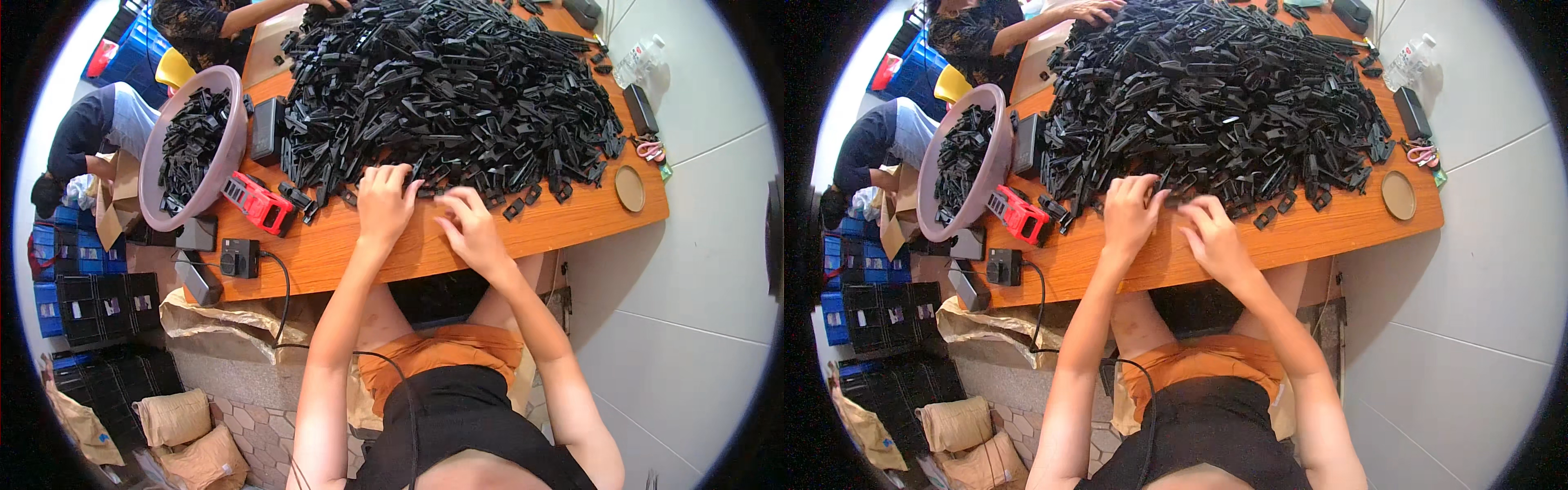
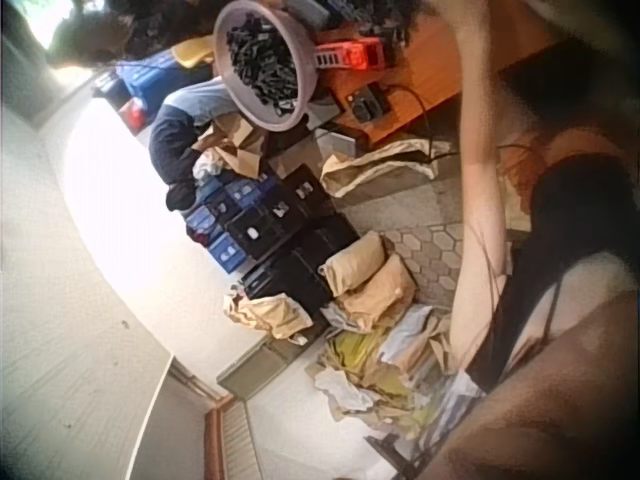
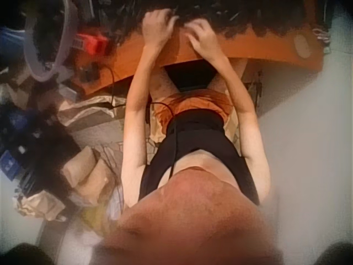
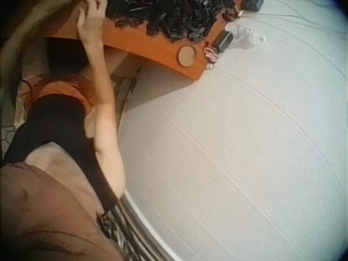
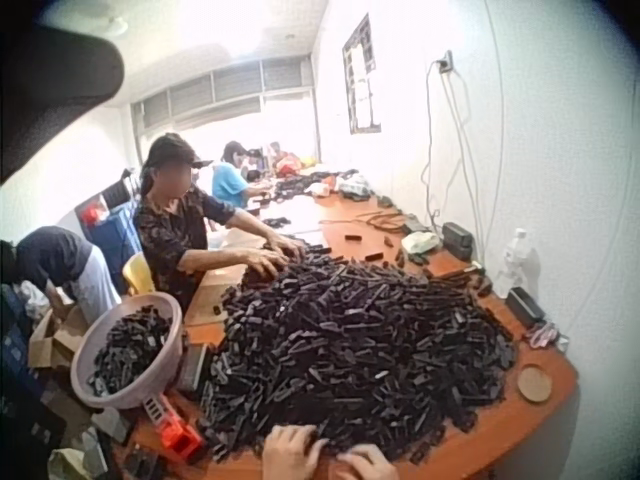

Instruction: The person assembles small black plastic components by hand at a factory assembly table.

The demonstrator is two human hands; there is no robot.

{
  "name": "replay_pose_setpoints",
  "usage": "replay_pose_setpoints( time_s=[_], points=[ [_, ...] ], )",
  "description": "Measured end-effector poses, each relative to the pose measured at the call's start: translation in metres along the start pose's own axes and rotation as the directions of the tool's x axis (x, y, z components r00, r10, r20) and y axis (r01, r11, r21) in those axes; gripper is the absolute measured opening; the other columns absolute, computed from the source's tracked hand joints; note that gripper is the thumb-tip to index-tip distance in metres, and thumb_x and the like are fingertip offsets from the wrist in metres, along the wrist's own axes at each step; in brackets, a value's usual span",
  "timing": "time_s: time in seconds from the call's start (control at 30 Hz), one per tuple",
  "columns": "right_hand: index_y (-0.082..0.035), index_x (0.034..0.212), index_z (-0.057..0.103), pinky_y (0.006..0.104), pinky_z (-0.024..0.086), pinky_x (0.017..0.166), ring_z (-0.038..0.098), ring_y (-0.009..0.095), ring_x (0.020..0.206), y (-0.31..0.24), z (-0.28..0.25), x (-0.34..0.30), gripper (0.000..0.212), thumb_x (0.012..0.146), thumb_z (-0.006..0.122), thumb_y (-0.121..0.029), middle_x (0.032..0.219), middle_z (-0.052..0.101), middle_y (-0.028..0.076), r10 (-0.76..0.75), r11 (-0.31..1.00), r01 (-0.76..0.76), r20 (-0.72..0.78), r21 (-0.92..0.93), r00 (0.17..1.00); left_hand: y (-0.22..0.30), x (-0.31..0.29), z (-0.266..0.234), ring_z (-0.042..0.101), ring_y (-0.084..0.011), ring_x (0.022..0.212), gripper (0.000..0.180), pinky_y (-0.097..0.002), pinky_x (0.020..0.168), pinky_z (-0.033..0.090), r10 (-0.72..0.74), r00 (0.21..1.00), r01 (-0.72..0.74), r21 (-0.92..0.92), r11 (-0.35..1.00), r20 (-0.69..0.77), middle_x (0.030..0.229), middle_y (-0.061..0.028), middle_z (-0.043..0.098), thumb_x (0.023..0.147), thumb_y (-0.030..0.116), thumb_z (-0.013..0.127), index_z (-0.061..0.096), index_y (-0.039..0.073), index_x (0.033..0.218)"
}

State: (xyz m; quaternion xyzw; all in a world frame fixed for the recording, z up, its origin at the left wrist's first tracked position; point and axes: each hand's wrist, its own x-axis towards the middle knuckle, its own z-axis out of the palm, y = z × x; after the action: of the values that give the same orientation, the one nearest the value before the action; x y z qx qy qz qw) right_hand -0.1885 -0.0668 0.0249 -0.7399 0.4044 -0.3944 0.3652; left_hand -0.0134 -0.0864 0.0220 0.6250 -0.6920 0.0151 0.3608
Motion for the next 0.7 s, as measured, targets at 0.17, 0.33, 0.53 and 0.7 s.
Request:
replay_pose_setpoints(
  time_s=[0.17, 0.33, 0.53, 0.7],
  points=[
    [-0.004, 0.104, 0.061, 0.0398, 0.052, 0.078, 0.059, 0.031, 0.097, 0.008, 0.020, 0.022, 0.025, 0.079, 0.067, -0.006, 0.106, 0.056, 0.010, -0.133, 0.934, 0.116, -0.028, -0.338, 0.991, -0.005, -0.001, -0.004, 0.058, -0.0255, 0.084, 0.013, -0.0370, 0.075, 0.047, 0.026, 0.997, -0.022, 0.058, 0.998, -0.069, 0.088, -0.0059, 0.063, 0.078, 0.013, 0.070, 0.069, 0.008, 0.090],
    [-0.003, 0.092, 0.062, 0.0380, 0.052, 0.076, 0.060, 0.029, 0.091, 0.019, 0.015, 0.023, 0.015, 0.079, 0.069, -0.006, 0.104, 0.058, 0.010, -0.245, 0.897, 0.230, 0.010, -0.377, 0.969, -0.007, -0.040, -0.038, 0.062, -0.0248, 0.093, 0.025, -0.0350, 0.075, 0.053, 0.276, 0.955, -0.251, 0.202, 0.947, -0.107, 0.092, -0.0057, 0.064, 0.074, 0.002, 0.066, 0.069, 0.004, 0.098],
    [-0.002, 0.092, 0.061, 0.0357, 0.052, 0.071, 0.061, 0.026, 0.087, 0.023, 0.016, 0.023, 0.014, 0.079, 0.069, -0.003, 0.101, 0.057, 0.010, -0.325, 0.885, 0.310, 0.014, -0.347, 0.945, -0.003, -0.086, -0.053, 0.061, -0.0291, 0.106, 0.024, -0.0381, 0.086, 0.053, 0.302, 0.949, -0.305, 0.018, 0.952, 0.092, 0.101, -0.0119, 0.062, 0.075, -0.001, 0.065, 0.068, 0.000, 0.098],
    [-0.001, 0.103, 0.060, 0.0355, 0.052, 0.072, 0.062, 0.027, 0.082, -0.011, 0.011, 0.006, 0.025, 0.079, 0.066, 0.002, 0.106, 0.053, 0.013, -0.030, 0.995, 0.041, -0.123, 0.091, 0.992, 0.012, -0.089, -0.053, 0.061, -0.0300, 0.104, 0.023, -0.0374, 0.085, 0.052, 0.227, 0.974, -0.225, -0.096, 0.970, 0.003, 0.105, -0.0130, 0.061, 0.082, -0.002, 0.064, 0.065, -0.001, 0.104]
  ],
)
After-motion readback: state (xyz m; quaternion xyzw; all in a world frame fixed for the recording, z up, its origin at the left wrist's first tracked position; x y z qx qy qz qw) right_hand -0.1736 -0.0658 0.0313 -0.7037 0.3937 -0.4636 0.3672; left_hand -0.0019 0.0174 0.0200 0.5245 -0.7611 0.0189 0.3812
